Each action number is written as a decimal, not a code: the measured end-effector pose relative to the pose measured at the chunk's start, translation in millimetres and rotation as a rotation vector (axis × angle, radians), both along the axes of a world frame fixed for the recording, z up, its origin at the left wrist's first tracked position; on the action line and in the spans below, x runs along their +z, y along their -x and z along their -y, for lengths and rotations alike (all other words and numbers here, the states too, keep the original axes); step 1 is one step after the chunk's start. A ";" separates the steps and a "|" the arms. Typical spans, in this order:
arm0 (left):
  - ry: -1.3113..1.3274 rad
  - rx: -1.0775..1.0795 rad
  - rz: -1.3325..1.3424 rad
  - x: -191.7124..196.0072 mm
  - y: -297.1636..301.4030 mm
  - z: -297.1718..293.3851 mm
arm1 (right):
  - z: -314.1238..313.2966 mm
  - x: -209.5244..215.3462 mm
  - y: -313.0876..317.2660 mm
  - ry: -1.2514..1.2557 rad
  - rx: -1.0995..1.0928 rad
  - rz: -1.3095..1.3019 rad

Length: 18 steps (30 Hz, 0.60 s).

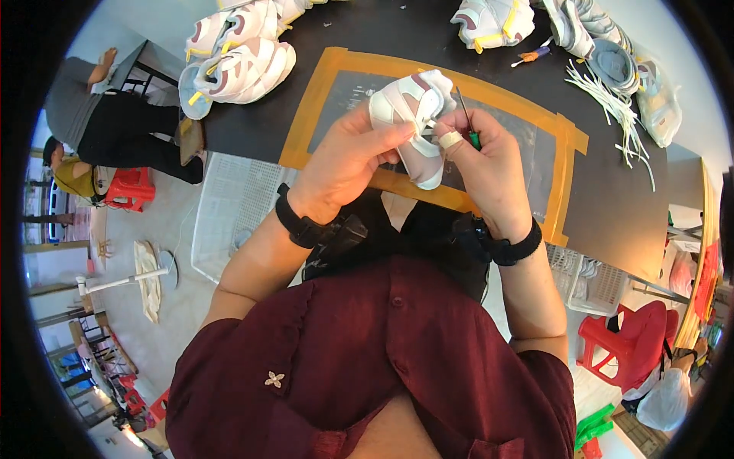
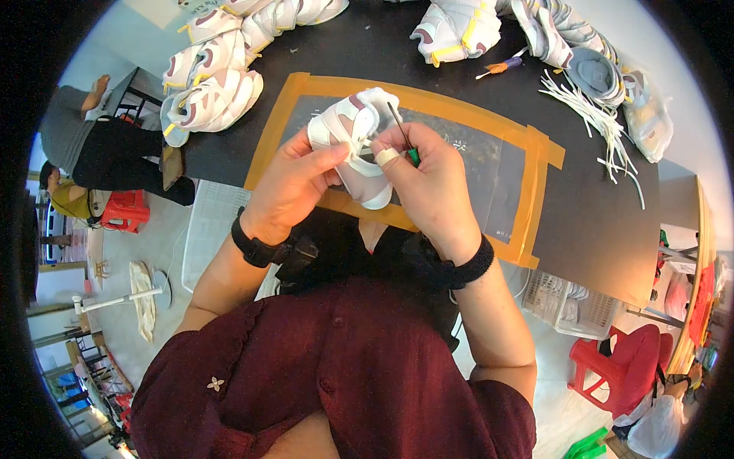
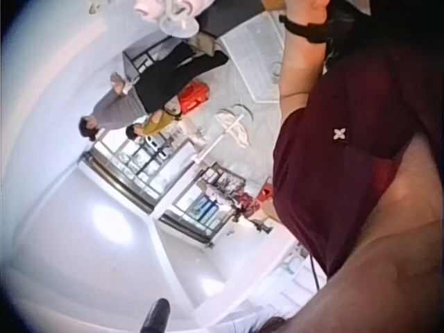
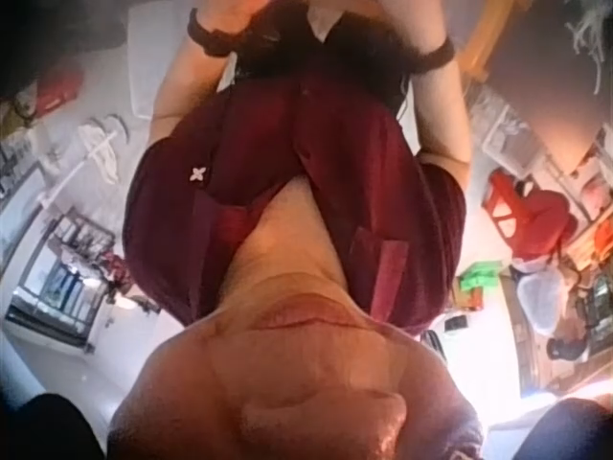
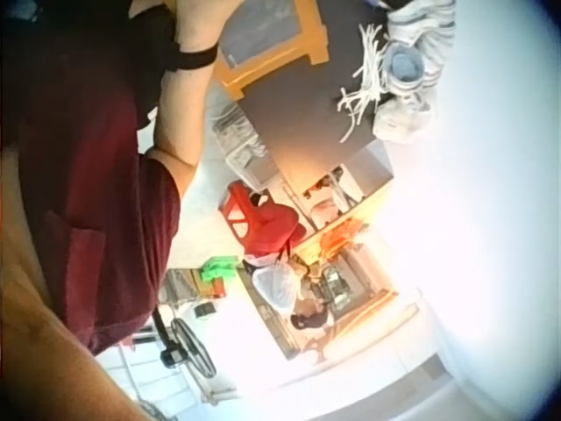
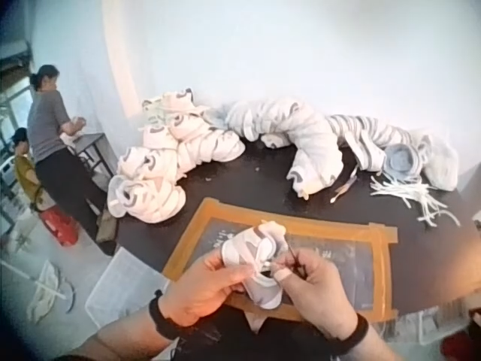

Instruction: Lacing and threading shoestrings into athletic shoes in a factory finishing area.

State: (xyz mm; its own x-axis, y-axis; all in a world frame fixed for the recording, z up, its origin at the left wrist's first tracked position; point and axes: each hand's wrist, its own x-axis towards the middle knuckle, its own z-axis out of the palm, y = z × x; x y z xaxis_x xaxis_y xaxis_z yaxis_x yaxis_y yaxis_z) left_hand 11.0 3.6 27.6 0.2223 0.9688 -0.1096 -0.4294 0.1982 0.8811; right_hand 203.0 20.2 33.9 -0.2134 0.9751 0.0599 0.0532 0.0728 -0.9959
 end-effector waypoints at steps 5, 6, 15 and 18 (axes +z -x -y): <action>0.020 0.074 0.002 0.8 -3.8 2.0 | -0.4 2.6 9.1 -0.008 -0.049 0.031; 0.021 0.074 0.002 2.1 -6.1 2.4 | -0.2 3.8 10.5 -0.007 -0.049 0.031; -0.142 0.177 -0.066 10.6 -18.5 7.5 | 0.4 -2.9 16.8 -0.041 -0.082 0.014; -0.175 0.235 -0.176 6.7 -22.3 7.7 | 0.9 -3.9 18.5 -0.068 -0.094 0.021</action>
State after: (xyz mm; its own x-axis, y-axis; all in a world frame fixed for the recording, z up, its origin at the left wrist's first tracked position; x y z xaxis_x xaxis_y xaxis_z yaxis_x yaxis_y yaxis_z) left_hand 33.3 -4.1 34.3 -0.0173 0.9988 0.0462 -0.2841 -0.0492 0.9575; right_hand 184.5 19.3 30.0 -0.1235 0.9847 0.1230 0.0840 0.1339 -0.9874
